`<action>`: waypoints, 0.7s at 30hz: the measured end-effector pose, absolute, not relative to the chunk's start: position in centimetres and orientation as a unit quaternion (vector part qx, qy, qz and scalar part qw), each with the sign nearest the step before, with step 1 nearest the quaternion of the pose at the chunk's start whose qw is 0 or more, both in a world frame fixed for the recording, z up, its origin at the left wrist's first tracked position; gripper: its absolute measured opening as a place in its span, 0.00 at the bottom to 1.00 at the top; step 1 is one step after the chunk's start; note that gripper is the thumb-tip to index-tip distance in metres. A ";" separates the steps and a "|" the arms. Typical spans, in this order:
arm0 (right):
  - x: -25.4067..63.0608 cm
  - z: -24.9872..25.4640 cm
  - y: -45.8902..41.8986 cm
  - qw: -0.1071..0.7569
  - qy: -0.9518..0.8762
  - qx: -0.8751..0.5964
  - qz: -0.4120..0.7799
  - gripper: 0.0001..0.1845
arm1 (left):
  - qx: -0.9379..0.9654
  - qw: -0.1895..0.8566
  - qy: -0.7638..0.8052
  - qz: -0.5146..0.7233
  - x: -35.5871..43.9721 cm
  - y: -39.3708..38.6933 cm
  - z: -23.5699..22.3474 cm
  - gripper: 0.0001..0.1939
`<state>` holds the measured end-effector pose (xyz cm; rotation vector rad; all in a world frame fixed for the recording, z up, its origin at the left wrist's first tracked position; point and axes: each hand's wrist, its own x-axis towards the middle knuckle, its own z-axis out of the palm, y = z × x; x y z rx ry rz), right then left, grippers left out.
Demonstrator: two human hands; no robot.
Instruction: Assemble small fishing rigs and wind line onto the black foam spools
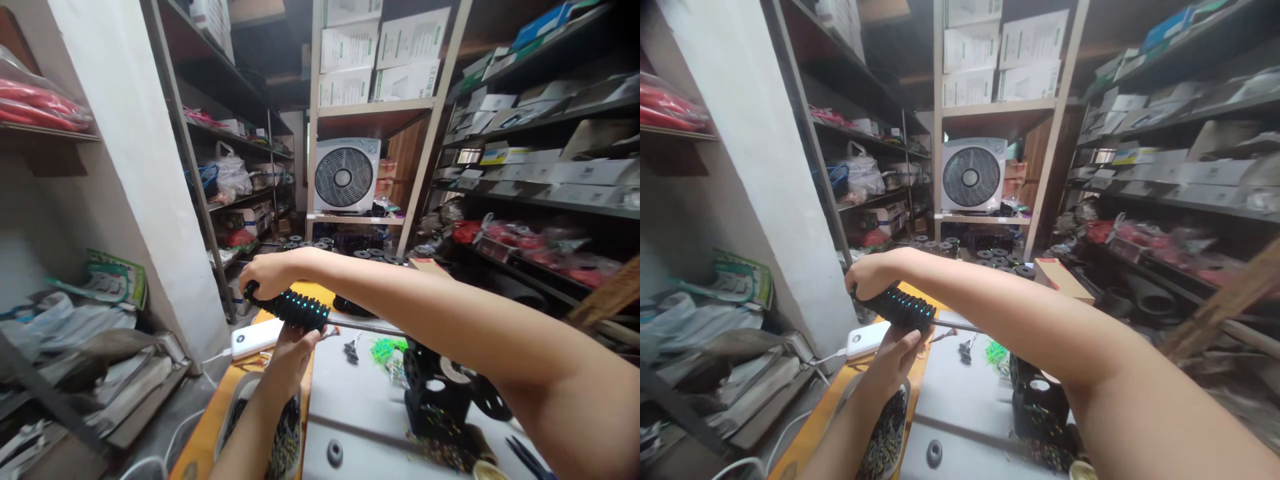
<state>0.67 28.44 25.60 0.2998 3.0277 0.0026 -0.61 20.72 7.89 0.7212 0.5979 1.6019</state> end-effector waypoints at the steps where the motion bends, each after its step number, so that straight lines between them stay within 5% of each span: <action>1: 0.4 25.5 28.6 0.060 0.993 0.103 -0.001 0.20 | 0.300 0.604 0.253 0.693 -0.4 20.6 7.8 0.25; 14: -0.3 23.4 29.1 0.162 0.980 0.108 -0.038 0.20 | 0.250 0.653 0.167 0.695 1.4 20.1 7.3 0.20; 21: 1.6 23.7 30.3 0.135 0.983 0.107 -0.069 0.24 | 0.210 0.646 0.165 0.715 4.0 19.9 7.5 0.19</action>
